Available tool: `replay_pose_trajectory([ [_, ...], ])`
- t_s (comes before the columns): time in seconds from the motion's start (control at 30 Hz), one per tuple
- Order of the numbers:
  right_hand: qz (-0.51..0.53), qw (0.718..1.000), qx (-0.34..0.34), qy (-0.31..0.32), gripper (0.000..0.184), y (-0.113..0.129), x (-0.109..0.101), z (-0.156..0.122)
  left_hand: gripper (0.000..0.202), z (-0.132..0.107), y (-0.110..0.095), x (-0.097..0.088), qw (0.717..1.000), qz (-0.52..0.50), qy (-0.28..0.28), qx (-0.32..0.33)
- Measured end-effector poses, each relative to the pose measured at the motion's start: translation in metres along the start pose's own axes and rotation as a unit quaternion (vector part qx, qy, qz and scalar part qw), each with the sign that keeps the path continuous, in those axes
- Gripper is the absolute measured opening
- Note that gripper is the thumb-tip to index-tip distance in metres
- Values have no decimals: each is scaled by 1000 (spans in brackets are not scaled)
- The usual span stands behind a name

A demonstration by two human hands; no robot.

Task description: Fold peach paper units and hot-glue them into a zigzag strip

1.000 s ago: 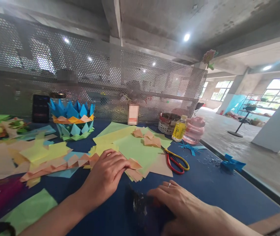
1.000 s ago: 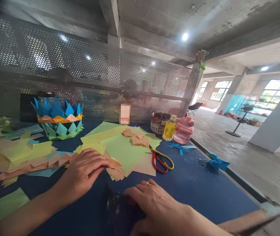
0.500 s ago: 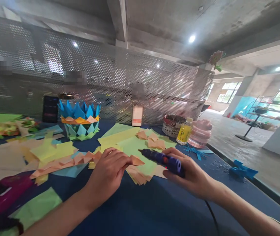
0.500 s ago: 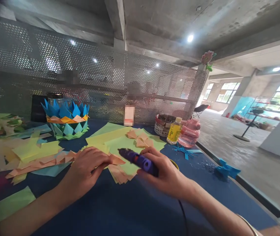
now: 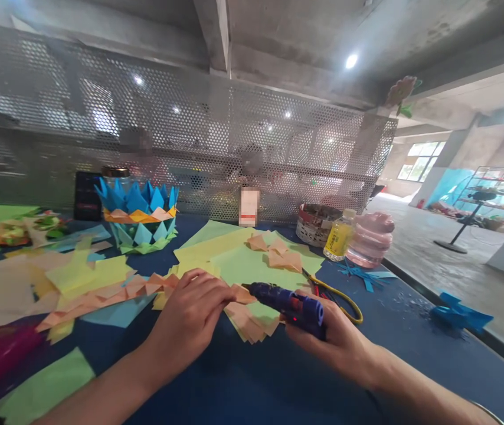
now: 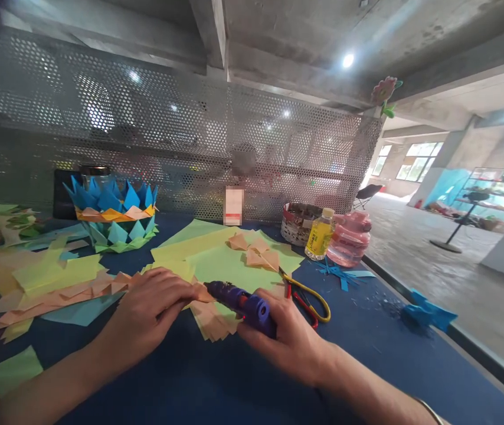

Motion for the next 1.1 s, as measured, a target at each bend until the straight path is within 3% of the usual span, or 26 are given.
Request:
replay_pose_trajectory([
  [0.2, -12, 1000, -6, 15, 19, 5, -4, 2, 22, -1, 1, 0, 1000, 13, 13, 14],
  [0.37, -37, 998, 0, 54, 21, 8, -4, 2, 18, 1, -4, -3, 998, 33, -17, 49],
  [0.6, -47, 995, 21, 87, 22, 8, 0, 1, 20, 2, -8, -4, 997, 30, -16, 64],
  [1.1, -71, 993, 30, 85, 21, 7, 0, 1, 22, 2, -10, -4, 997, 36, -11, 70],
])
Point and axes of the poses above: each hand's wrist, its own z-axis towards the middle knuckle, its own x-axis out of the palm, y = z × x, the point moved 5 cm from there along z, towards the middle knuckle, and after that the axes turned 11 degrees about -y, right-handed, at the moved point
